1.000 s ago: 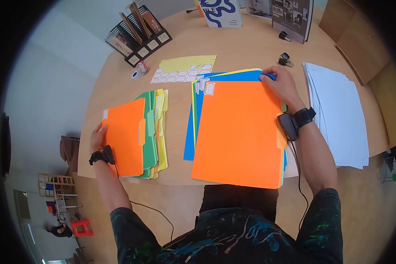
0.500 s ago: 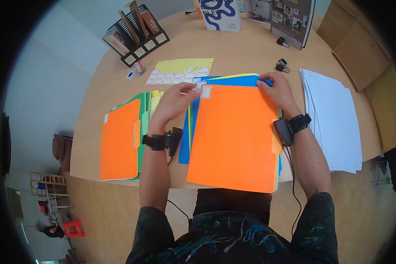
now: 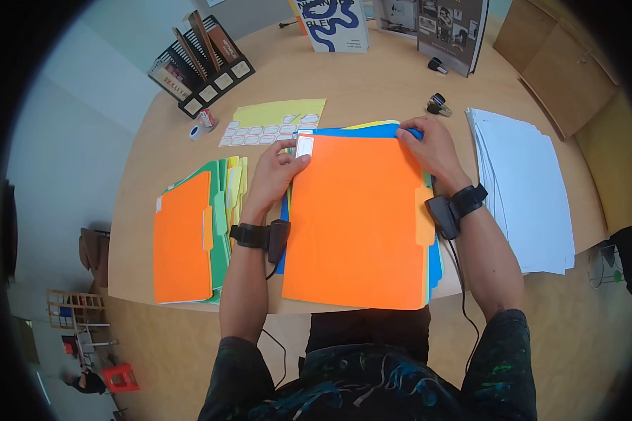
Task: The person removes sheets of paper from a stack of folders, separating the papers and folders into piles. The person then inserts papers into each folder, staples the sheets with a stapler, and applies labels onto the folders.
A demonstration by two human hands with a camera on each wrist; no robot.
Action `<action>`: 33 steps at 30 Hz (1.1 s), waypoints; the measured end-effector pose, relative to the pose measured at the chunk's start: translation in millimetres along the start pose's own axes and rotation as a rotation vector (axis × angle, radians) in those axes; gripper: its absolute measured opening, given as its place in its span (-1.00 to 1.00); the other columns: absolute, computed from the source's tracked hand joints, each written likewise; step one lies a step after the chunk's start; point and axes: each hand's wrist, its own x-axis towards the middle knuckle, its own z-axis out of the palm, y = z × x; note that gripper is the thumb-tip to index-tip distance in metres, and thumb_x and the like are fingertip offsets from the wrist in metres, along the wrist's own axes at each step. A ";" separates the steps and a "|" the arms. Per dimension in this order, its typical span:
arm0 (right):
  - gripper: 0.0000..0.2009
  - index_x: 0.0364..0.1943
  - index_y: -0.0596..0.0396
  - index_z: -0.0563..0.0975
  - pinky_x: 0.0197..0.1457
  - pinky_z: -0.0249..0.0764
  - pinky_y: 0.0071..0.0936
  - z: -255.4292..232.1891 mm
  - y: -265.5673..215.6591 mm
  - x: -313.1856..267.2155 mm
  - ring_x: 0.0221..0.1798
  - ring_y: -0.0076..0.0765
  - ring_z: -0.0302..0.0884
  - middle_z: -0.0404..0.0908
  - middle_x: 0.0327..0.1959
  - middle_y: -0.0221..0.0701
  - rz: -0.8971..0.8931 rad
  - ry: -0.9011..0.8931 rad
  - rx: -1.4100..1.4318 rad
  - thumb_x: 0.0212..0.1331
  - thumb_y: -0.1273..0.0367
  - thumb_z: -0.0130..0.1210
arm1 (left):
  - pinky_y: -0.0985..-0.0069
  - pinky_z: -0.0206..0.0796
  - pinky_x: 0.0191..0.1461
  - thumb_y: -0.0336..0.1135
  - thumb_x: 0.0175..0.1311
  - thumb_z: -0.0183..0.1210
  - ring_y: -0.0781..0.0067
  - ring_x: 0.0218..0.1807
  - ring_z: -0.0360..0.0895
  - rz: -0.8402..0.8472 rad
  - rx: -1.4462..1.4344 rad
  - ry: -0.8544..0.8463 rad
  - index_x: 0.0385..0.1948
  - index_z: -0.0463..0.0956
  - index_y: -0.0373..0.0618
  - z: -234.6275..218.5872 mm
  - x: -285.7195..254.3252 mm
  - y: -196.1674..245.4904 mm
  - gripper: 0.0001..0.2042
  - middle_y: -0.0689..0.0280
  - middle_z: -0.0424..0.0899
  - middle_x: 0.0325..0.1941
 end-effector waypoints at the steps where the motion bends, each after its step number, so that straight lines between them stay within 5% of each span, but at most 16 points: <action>1: -0.71 -0.18 0.21 0.67 0.08 0.44 -0.30 0.2 -0.6 -0.4 -0.08 -0.15 0.55 0.58 -0.22 -0.22 -0.002 -0.001 0.000 0.20 0.24 0.22 | 0.61 0.41 -0.21 -0.35 0.31 0.26 0.59 -0.36 0.62 -0.018 -0.019 0.017 0.17 0.36 -0.36 -0.9 -0.8 2.4 -0.54 0.30 0.72 -0.44; 10: -0.73 -0.11 0.15 0.68 -0.03 0.44 -0.33 3.9 15.1 1.5 -0.16 -0.23 0.52 0.59 -0.20 -0.27 -0.004 0.005 0.048 0.21 0.30 0.18 | 0.55 0.50 -0.07 -0.39 0.26 0.28 0.45 -0.15 0.68 0.094 -0.092 0.199 0.15 0.40 -0.38 -0.6 3.4 -11.3 -0.55 0.10 0.74 -0.15; 16: -0.74 -0.08 0.14 0.67 -0.04 0.44 -0.35 3.5 17.1 1.9 -0.19 -0.27 0.50 0.58 -0.17 -0.30 -0.029 -0.004 0.045 0.21 0.32 0.18 | 0.54 0.50 -0.06 -0.33 0.20 0.35 0.46 -0.19 0.67 0.117 0.039 0.288 0.20 0.48 -0.34 -3.1 3.2 -9.8 -0.48 0.14 0.74 -0.19; 20: -0.74 -0.08 0.15 0.66 -0.04 0.44 -0.36 2.7 18.0 2.6 -0.20 -0.28 0.50 0.58 -0.16 -0.30 0.011 -0.027 0.064 0.23 0.33 0.18 | 0.53 0.49 -0.06 -0.30 0.20 0.35 0.48 -0.21 0.66 0.149 0.074 0.294 0.23 0.47 -0.32 -1.6 3.2 -13.2 -0.45 0.16 0.74 -0.23; 28: -0.75 -0.08 0.17 0.65 -0.05 0.44 -0.39 -1.4 11.7 1.9 -0.19 -0.29 0.51 0.58 -0.15 -0.30 0.036 -0.054 0.046 0.24 0.34 0.16 | 0.48 0.46 0.04 -0.21 0.26 0.32 0.43 -0.04 0.60 0.249 0.306 0.283 0.26 0.51 -0.04 0.1 2.9 -11.4 -0.50 0.14 0.60 0.05; 32: -0.75 -0.07 0.17 0.65 -0.02 0.45 -0.40 1.6 16.0 2.7 -0.15 -0.29 0.53 0.58 -0.13 -0.29 0.017 -0.037 0.083 0.23 0.36 0.16 | 0.49 0.45 0.06 -0.28 0.32 0.26 0.45 -0.02 0.59 0.359 0.292 0.278 0.25 0.48 -0.11 0.3 0.4 -3.7 -0.54 0.21 0.61 -0.04; 33: -0.75 -0.08 0.18 0.64 -0.01 0.45 -0.41 1.0 15.8 2.4 -0.11 -0.29 0.54 0.59 -0.11 -0.28 0.012 -0.031 0.088 0.23 0.36 0.17 | 0.50 0.45 0.07 -0.33 0.35 0.22 0.47 0.00 0.58 0.255 0.021 0.181 0.27 0.42 -0.13 3.0 0.4 -2.8 -0.55 0.24 0.61 -0.04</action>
